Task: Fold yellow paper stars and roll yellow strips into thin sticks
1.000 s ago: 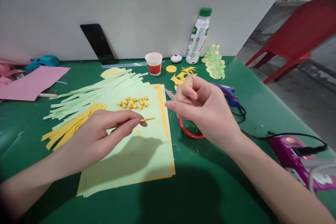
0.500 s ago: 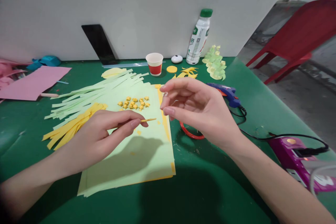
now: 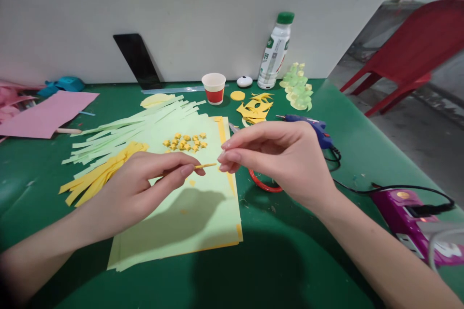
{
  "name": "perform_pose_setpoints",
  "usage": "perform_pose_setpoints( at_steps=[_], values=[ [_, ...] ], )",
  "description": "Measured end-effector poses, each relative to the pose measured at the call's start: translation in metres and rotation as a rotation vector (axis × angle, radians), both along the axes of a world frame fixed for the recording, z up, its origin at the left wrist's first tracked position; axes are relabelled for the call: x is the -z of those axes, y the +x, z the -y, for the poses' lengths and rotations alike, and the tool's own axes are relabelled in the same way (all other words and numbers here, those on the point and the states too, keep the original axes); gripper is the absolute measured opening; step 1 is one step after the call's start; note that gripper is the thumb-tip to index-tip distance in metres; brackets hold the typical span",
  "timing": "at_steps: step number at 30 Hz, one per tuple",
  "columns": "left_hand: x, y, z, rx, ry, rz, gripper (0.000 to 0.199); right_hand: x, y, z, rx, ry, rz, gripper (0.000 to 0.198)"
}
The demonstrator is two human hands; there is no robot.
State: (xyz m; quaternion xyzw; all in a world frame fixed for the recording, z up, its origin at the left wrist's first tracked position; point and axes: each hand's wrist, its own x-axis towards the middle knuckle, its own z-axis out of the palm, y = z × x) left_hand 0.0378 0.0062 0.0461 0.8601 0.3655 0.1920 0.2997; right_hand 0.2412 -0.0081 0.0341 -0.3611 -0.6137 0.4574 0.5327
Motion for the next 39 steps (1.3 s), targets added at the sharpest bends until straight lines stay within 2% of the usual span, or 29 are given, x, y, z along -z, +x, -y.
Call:
perform_pose_setpoints(
  at_steps=[7,11,18,32,39],
  values=[
    [-0.001,0.0,0.001,-0.005,-0.009,0.02,0.025,-0.001,0.001,-0.002,-0.013,-0.016,-0.008,0.01],
    [-0.001,0.0,0.001,-0.002,-0.007,0.008,0.025,-0.001,0.001,-0.002,-0.023,-0.024,-0.007,0.017],
    [0.0,-0.001,0.0,0.0,0.015,0.01,0.026,0.001,-0.001,-0.003,0.068,-0.032,0.031,0.04],
    [0.001,-0.001,-0.001,-0.034,0.022,0.003,0.028,0.003,-0.002,-0.007,0.176,-0.137,0.067,0.023],
    [-0.001,-0.006,-0.012,-0.115,0.02,0.018,0.026,0.017,-0.006,-0.019,0.066,-0.249,0.1,0.012]
  ],
)
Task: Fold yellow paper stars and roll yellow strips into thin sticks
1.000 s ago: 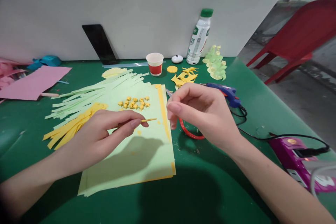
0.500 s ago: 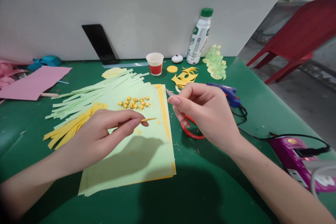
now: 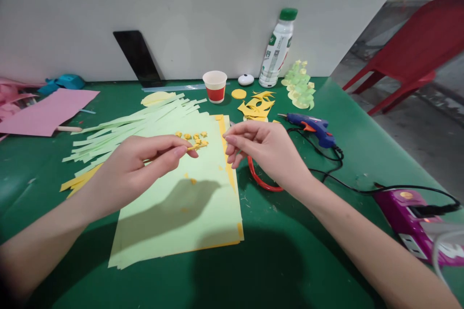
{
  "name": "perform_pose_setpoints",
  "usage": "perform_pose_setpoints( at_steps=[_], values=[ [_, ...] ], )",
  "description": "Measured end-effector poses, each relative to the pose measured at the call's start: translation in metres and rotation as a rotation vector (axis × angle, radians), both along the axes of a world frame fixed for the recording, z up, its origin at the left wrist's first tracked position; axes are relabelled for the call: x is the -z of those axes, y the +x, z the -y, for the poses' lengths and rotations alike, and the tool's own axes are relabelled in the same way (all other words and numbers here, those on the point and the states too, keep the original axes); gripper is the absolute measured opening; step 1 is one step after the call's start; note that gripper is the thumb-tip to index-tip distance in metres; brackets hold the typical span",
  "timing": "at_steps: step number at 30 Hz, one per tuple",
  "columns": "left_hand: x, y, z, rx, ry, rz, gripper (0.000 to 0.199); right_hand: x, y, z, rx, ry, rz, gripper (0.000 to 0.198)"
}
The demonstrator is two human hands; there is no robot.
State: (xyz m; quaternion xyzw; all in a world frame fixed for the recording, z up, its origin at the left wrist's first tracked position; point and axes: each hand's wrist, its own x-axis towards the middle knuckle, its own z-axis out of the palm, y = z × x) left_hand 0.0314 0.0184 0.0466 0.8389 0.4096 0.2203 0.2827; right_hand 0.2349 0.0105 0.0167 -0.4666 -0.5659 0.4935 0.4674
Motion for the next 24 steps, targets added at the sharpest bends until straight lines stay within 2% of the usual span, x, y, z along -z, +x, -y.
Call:
perform_pose_setpoints(
  at_steps=[7,15,19,24],
  values=[
    [0.0023,0.0,-0.0024,-0.027,-0.022,-0.003,0.027,0.0093,0.0008,-0.0047,-0.035,-0.037,-0.043,0.008],
    [0.0024,0.0013,-0.0023,-0.005,-0.027,0.031,0.024,0.008,0.0041,-0.0091,0.001,-0.062,-0.151,0.018],
    [0.0036,0.0012,-0.0023,0.007,-0.012,0.046,0.024,0.0083,0.0046,-0.0109,-0.038,-0.065,-0.223,0.026],
    [0.0047,0.0001,-0.0023,0.015,0.008,0.055,0.023,0.0057,0.0034,-0.0077,-0.131,-0.03,-0.283,0.025]
  ],
)
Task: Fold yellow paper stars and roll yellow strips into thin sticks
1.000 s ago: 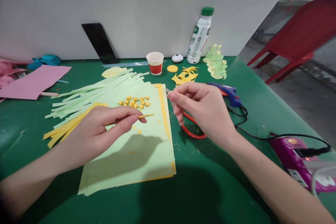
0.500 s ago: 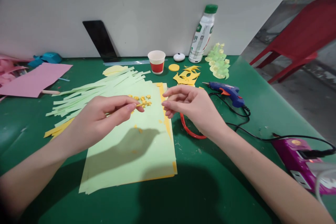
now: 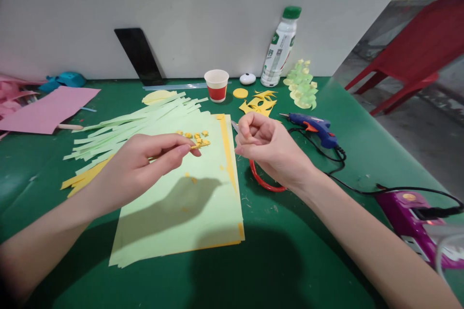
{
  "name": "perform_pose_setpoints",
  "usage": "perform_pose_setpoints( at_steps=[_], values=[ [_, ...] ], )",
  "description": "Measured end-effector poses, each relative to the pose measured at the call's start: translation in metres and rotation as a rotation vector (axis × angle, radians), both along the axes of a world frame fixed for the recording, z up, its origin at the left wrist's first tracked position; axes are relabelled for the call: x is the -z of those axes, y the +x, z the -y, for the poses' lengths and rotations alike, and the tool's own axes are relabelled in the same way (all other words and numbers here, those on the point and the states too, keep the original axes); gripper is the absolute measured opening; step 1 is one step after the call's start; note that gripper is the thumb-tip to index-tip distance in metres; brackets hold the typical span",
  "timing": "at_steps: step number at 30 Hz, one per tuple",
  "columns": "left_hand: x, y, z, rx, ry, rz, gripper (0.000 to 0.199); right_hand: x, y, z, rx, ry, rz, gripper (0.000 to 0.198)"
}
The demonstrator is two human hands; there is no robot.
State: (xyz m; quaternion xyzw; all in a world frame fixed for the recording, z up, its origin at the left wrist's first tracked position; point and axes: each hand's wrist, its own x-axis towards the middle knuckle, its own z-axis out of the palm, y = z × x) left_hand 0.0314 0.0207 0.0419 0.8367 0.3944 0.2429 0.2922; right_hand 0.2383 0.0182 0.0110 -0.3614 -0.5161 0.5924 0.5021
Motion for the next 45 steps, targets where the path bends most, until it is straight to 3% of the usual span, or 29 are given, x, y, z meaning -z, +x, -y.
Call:
perform_pose_setpoints(
  at_steps=[8,13,16,22,28,36,45],
  values=[
    [-0.001,0.001,-0.001,0.005,0.022,-0.005,0.022,-0.004,0.001,0.004,-0.084,0.042,0.025,0.017],
    [-0.001,-0.001,0.0,0.013,0.021,-0.03,0.024,-0.002,-0.001,0.005,-0.003,0.063,0.124,0.02],
    [-0.001,-0.001,0.0,0.016,0.033,-0.02,0.024,-0.004,-0.003,0.007,0.079,0.073,0.234,0.012],
    [-0.001,-0.001,-0.001,0.016,0.03,-0.016,0.023,-0.003,-0.003,0.005,0.132,-0.037,0.361,0.003],
    [-0.001,-0.001,-0.002,0.017,0.005,-0.026,0.023,-0.001,0.0,0.001,0.098,-0.069,0.427,0.015],
    [-0.003,0.0,0.005,0.062,0.006,0.015,0.025,-0.003,-0.007,0.009,0.174,0.084,0.703,0.008],
    [-0.005,-0.001,0.017,0.119,0.141,0.022,0.018,-0.006,-0.005,0.009,0.03,0.323,0.824,0.01]
  ],
)
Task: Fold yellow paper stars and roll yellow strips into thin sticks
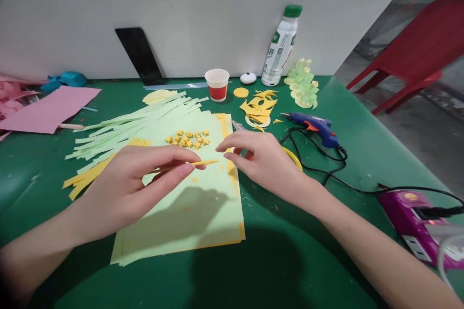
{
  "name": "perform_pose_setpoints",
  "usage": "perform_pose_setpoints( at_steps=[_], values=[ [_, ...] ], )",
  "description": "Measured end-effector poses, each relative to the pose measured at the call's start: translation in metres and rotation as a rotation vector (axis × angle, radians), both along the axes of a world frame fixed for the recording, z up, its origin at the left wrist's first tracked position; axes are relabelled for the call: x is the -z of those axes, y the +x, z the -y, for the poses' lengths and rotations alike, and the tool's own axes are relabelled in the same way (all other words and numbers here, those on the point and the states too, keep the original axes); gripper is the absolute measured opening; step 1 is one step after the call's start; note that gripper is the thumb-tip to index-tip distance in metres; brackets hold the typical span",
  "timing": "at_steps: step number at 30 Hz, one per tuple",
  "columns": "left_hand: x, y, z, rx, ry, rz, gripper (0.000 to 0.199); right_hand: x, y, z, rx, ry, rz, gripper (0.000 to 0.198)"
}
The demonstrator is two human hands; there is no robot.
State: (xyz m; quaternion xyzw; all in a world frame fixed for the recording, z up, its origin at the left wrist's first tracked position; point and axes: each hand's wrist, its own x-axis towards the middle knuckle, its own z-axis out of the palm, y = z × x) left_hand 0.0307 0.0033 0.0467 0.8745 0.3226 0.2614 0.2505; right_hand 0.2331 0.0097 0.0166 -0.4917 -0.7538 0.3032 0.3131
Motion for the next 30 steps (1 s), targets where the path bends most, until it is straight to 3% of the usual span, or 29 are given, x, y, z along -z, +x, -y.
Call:
perform_pose_setpoints(
  at_steps=[6,10,14,23,30],
  values=[
    [0.007,0.001,0.003,0.027,0.267,-0.086,0.014,-0.02,-0.002,0.015,-0.133,0.002,-0.047,0.028],
    [0.013,0.001,0.004,0.042,0.418,-0.152,0.017,-0.023,-0.008,0.021,-0.224,0.037,-0.022,0.023],
    [0.014,0.001,0.006,0.034,0.506,-0.154,0.019,-0.021,-0.009,0.022,-0.225,0.09,0.069,0.023],
    [0.015,0.0,0.007,0.062,0.486,-0.161,0.018,-0.016,-0.001,0.02,-0.372,0.462,0.342,0.021],
    [0.013,0.0,0.009,0.088,0.408,-0.181,0.02,-0.015,0.001,0.021,-0.412,0.584,0.39,0.023]
  ],
)
